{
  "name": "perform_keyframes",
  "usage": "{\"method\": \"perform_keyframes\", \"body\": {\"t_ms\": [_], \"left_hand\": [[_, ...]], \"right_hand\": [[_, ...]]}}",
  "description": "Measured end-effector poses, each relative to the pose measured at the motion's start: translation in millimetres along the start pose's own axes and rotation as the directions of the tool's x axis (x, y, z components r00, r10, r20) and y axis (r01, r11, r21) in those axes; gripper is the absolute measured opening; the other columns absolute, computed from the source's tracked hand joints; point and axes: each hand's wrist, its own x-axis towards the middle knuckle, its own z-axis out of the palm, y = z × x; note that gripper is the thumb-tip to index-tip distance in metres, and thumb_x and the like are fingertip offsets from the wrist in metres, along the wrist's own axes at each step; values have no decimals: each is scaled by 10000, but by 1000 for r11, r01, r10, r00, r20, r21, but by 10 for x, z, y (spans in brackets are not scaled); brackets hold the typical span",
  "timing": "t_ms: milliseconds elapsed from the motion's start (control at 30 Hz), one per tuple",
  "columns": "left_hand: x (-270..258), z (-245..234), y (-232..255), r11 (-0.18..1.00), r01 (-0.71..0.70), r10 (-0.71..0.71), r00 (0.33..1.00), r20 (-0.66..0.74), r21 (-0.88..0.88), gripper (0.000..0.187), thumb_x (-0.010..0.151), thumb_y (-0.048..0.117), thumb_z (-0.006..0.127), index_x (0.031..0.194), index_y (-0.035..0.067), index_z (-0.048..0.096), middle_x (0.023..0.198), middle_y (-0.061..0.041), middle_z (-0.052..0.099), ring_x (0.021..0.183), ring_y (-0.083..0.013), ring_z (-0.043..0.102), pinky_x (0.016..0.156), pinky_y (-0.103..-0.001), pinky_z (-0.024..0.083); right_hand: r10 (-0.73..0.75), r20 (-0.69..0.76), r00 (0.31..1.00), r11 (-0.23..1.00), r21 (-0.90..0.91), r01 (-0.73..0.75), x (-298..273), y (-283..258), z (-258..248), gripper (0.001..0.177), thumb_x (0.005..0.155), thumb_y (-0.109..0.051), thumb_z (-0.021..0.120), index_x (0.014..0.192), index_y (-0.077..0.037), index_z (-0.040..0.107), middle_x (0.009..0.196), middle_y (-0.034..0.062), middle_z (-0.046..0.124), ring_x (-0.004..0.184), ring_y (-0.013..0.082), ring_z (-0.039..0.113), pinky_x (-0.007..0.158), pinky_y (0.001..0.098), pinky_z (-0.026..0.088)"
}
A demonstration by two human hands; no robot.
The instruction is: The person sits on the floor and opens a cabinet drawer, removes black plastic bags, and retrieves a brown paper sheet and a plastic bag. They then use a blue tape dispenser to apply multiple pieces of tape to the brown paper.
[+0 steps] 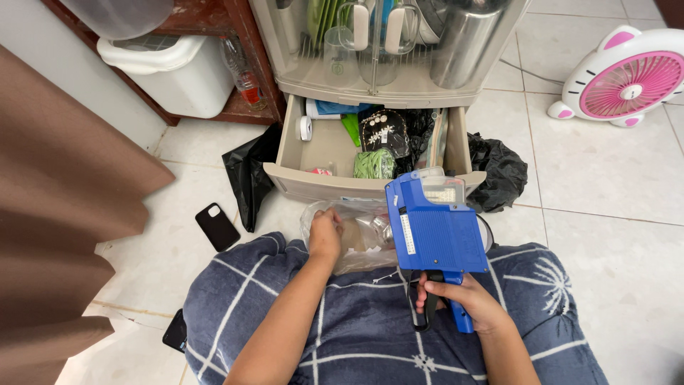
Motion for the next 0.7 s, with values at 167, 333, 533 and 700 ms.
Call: {"method": "perform_keyframes", "body": {"t_ms": [167, 333, 533, 700], "left_hand": [[68, 224, -255, 992, -16, 31, 993, 114, -129, 154, 815, -54, 671, 877, 66, 746, 968, -175, 717, 915, -316, 724, 840, -396, 583], [143, 464, -623, 995, 100, -102, 963, 250, 21, 366, 901, 2, 575, 1205, 126, 736, 1116, -225, 741, 1063, -344, 695, 947, -410, 544], [279, 714, -890, 993, 113, -110, 924, 365, 13, 447, 871, 127, 667, 1285, -34, 616, 1179, -259, 707, 1102, -355, 690, 950, -390, 543], [295, 712, -910, 911, 364, -244, 855, 457, -194, 607, 802, 245, 783, 1279, -92, 615, 1201, -241, 717, 1093, -305, 720, 932, -362, 564]], "right_hand": [[8, -5, 1000, 1000, -2, -8, -5, -8, 7, 219, 841, -181, 742, 987, -25, 694, 824, 109, 724, 772, 243, 735, 723, 372, 594], [11, -15, 1000, 1000, 2, -11, -9, -8, 17, 216, 839, -177, 742, 984, -25, 693, 825, 109, 725, 772, 244, 734, 724, 374, 595], [8, -3, 1000, 1000, 12, -8, 0, -5, 12, 218, 843, -180, 741, 988, -26, 690, 831, 108, 723, 783, 243, 733, 731, 377, 597], [14, 5, 1000, 1000, 13, -14, 5, -1, 8, 220, 844, -183, 741, 991, -26, 689, 832, 109, 721, 783, 248, 732, 727, 382, 600]]}}
